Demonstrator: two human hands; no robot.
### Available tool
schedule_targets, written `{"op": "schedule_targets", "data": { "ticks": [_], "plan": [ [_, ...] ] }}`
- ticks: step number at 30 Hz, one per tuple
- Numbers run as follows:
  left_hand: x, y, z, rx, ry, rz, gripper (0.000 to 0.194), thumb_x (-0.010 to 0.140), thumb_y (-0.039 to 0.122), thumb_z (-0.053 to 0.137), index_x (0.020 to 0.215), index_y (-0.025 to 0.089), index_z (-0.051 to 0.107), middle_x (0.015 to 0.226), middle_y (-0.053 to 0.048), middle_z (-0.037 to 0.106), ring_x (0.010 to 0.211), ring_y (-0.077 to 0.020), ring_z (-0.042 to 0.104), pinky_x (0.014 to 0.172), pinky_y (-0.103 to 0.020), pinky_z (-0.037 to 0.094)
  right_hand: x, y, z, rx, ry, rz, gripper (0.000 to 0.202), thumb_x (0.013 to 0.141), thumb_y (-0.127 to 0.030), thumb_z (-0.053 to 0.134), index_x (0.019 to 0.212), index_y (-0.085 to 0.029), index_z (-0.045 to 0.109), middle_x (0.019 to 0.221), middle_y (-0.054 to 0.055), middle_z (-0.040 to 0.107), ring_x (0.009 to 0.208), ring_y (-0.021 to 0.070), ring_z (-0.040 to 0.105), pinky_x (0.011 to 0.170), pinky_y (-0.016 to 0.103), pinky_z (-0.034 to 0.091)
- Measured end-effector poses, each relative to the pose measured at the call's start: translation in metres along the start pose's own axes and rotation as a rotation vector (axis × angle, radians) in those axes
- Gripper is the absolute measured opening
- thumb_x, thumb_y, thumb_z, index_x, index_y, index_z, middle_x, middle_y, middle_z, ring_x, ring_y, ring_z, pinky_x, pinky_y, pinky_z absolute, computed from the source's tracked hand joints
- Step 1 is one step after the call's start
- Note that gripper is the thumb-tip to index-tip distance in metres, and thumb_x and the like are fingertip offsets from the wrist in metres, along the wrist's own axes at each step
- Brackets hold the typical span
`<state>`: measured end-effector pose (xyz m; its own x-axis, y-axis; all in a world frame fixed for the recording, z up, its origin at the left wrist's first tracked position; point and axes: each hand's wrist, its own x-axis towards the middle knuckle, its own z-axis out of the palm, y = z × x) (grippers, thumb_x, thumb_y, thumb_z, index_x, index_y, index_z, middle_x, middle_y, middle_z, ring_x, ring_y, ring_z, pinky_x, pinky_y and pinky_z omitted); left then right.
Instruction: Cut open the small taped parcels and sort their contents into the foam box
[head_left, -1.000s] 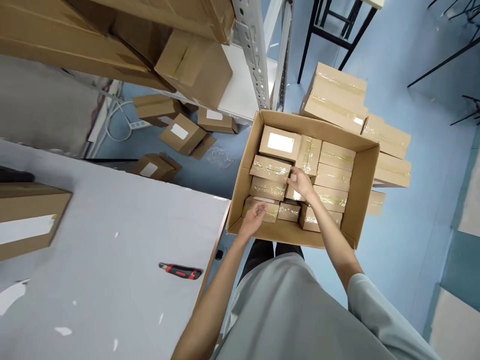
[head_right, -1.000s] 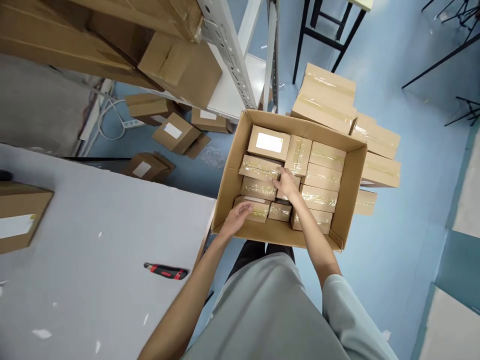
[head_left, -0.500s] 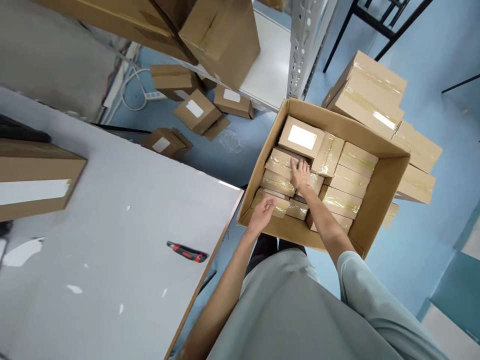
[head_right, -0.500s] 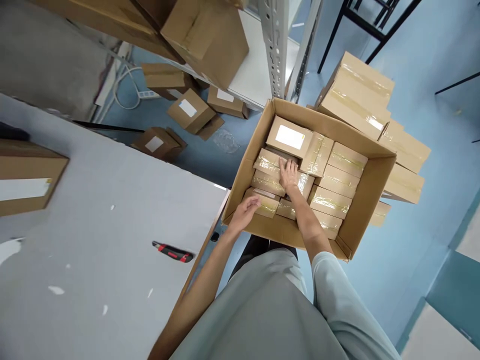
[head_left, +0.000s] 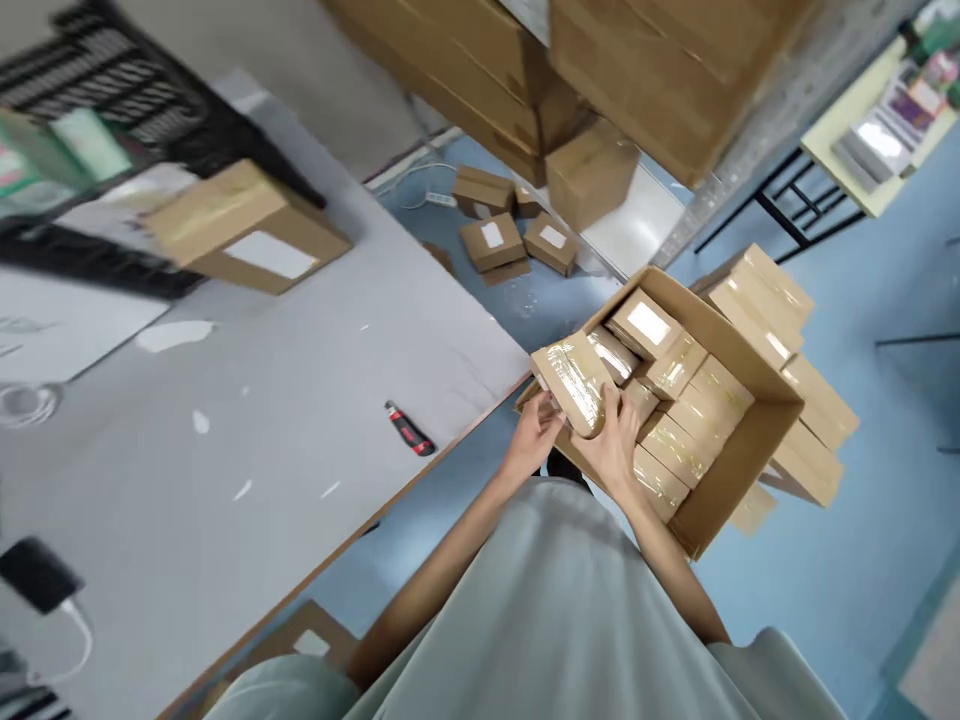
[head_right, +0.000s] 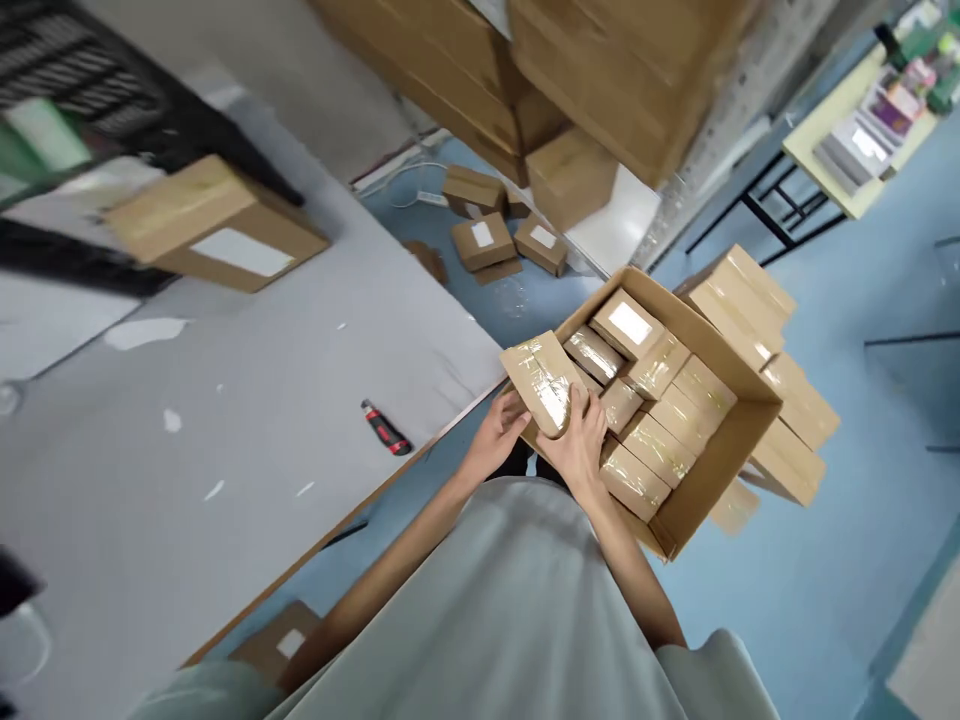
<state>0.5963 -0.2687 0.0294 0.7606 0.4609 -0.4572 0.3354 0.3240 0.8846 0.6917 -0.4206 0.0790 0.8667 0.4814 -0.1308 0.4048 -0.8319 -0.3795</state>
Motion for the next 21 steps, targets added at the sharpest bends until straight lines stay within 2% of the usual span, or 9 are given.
{"op": "schedule_targets", "data": {
  "ticks": [3,6,10,13,15,17,19,21],
  "plan": [
    [-0.016,0.008,-0.034,-0.045,0.179,0.058,0.068,0.099,0.059,0.079,0.153,0.024,0.060,0.165,-0.019,0.063,0.139,-0.0334,0.073,0.116,-0.053,0.063,0.019,-0.048,0.016,0.045,-0.037,-0.133,0.097,0.091,-0.053,0.084,0.173,-0.021,0.043,0.166,0.029,0.050,0.157,0.0493,0.049,0.129,0.071,0.045],
    [-0.019,0.011,-0.083,-0.063,0.378,0.053,0.058,0.101,0.052,0.074,0.150,0.022,0.062,0.166,-0.019,0.064,0.138,-0.0326,0.074,0.117,-0.052,0.063,0.039,-0.107,0.048,0.054,-0.121,-0.271,0.093,0.093,-0.054,0.084,0.169,-0.017,0.048,0.165,0.030,0.051,0.155,0.0486,0.051,0.129,0.067,0.045],
    [-0.005,0.011,-0.147,-0.082,0.615,-0.039,0.051,0.101,0.032,0.067,0.150,0.020,0.063,0.166,-0.018,0.066,0.139,-0.0306,0.075,0.123,-0.051,0.060,0.055,-0.186,0.101,0.034,-0.264,-0.358,0.091,0.096,-0.052,0.085,0.168,-0.010,0.049,0.167,0.034,0.049,0.155,0.0477,0.050,0.131,0.065,0.042],
    [0.004,0.009,-0.182,-0.074,0.702,-0.157,0.051,0.098,0.023,0.064,0.149,0.017,0.064,0.166,-0.021,0.066,0.140,-0.0300,0.074,0.125,-0.050,0.058,0.055,-0.221,0.135,0.031,-0.386,-0.377,0.080,0.104,-0.041,0.078,0.170,-0.008,0.047,0.171,0.034,0.046,0.159,0.0452,0.047,0.133,0.061,0.041],
    [0.004,0.006,-0.197,-0.055,0.690,-0.202,0.047,0.097,0.022,0.064,0.143,0.015,0.067,0.162,-0.022,0.068,0.143,-0.0309,0.073,0.127,-0.051,0.056,0.050,-0.227,0.151,0.049,-0.464,-0.411,0.071,0.107,-0.032,0.073,0.169,-0.009,0.049,0.173,0.032,0.047,0.163,0.0428,0.045,0.135,0.060,0.041],
    [-0.001,0.000,-0.202,-0.012,0.657,-0.190,0.042,0.097,0.026,0.067,0.138,0.016,0.069,0.156,-0.021,0.073,0.146,-0.0315,0.071,0.129,-0.052,0.054,0.043,-0.218,0.157,0.085,-0.502,-0.448,0.067,0.108,-0.028,0.072,0.169,-0.011,0.051,0.176,0.030,0.047,0.167,0.0412,0.043,0.137,0.059,0.040],
    [-0.006,-0.006,-0.199,0.058,0.632,-0.113,0.039,0.098,0.034,0.070,0.133,0.018,0.070,0.150,-0.019,0.075,0.145,-0.0321,0.071,0.129,-0.051,0.054,0.037,-0.197,0.155,0.129,-0.480,-0.458,0.065,0.109,-0.029,0.070,0.170,-0.014,0.052,0.180,0.027,0.044,0.170,0.0398,0.041,0.138,0.059,0.039],
    [-0.007,-0.012,-0.185,0.130,0.603,-0.023,0.038,0.100,0.041,0.070,0.130,0.019,0.071,0.147,-0.018,0.076,0.143,-0.0325,0.072,0.127,-0.050,0.055,0.035,-0.167,0.146,0.162,-0.427,-0.426,0.063,0.112,-0.032,0.067,0.171,-0.015,0.052,0.182,0.025,0.041,0.171,0.0382,0.039,0.140,0.057,0.039]
  ]
}}
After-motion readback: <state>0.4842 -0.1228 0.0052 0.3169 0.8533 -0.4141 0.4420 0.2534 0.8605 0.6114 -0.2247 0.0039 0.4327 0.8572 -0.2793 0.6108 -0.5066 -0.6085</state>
